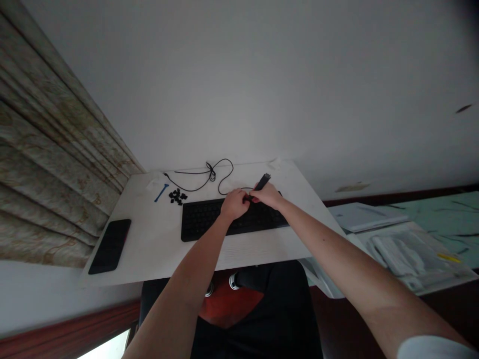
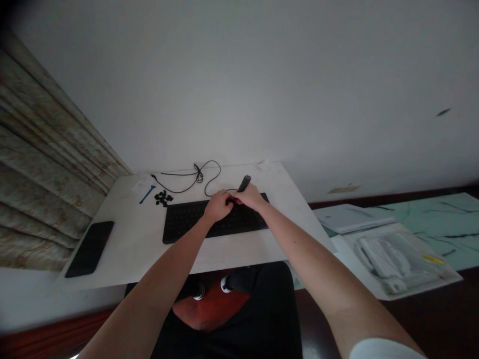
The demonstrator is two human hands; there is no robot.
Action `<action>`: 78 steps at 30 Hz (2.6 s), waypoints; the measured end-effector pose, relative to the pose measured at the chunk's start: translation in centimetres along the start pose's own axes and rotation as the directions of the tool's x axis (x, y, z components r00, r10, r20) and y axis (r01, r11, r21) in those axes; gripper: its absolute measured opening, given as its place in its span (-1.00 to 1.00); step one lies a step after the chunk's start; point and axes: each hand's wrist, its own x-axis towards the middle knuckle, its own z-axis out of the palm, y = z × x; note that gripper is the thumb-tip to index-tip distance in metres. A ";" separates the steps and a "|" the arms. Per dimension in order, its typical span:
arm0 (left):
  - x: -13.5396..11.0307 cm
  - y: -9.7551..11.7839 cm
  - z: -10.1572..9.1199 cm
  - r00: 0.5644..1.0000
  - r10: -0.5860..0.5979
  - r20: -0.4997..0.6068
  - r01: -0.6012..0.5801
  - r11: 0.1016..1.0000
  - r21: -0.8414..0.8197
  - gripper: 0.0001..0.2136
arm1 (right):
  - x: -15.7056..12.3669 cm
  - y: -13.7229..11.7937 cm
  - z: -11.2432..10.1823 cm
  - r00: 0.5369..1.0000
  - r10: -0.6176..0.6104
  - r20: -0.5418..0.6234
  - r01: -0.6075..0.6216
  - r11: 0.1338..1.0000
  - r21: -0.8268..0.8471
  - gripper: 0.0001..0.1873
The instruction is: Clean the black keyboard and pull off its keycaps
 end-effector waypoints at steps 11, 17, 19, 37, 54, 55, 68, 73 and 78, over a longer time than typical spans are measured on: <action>0.1 -0.4 0.3 0.999 0.003 -0.039 -0.005 0.999 -0.050 -0.84 | -0.1 0.0 -1.2 0.998 -0.032 0.058 0.034 0.999 -0.030 -0.75; 0.2 -0.6 0.5 0.998 0.003 -0.069 -0.009 0.996 -0.093 -0.87 | -0.2 0.0 -1.8 0.987 -0.010 0.163 0.006 1.000 0.023 -0.78; 0.2 -0.5 0.6 0.998 -0.010 -0.065 0.004 0.995 -0.103 -0.89 | -0.3 0.2 -2.0 0.990 -0.015 0.140 0.019 0.999 -0.027 -0.79; 0.3 -0.5 0.5 0.999 0.004 -0.053 -0.009 0.995 -0.100 -0.88 | -0.3 0.4 -1.7 0.944 -0.269 0.192 0.323 0.874 -0.363 -0.87; 0.3 -0.7 0.6 0.997 0.071 -0.025 -0.070 0.998 0.002 -0.80 | -0.2 -0.3 -1.8 0.930 -0.260 0.260 0.354 0.828 -0.435 -0.82; 0.3 -0.7 0.7 0.998 0.067 -0.021 -0.067 0.998 0.004 -0.80 | -0.3 -0.5 -1.8 0.931 -0.259 0.259 0.352 0.827 -0.438 -0.81; 0.3 -0.8 0.7 0.999 0.001 -0.046 -0.006 0.994 -0.112 -0.85 | -0.4 -3.8 -3.4 0.969 -0.160 0.188 0.165 0.986 -0.014 -0.86; 0.6 -1.2 0.7 0.988 -0.129 -0.083 0.103 0.958 -0.268 -0.86 | -1.4 1.3 -5.9 0.986 -0.034 -0.166 0.065 0.981 0.185 -0.76; 0.8 -1.6 0.4 0.968 -0.234 -0.089 0.181 0.899 -0.400 -0.85 | -3.3 7.9 -6.3 0.846 0.053 -0.531 0.124 0.948 0.292 -0.57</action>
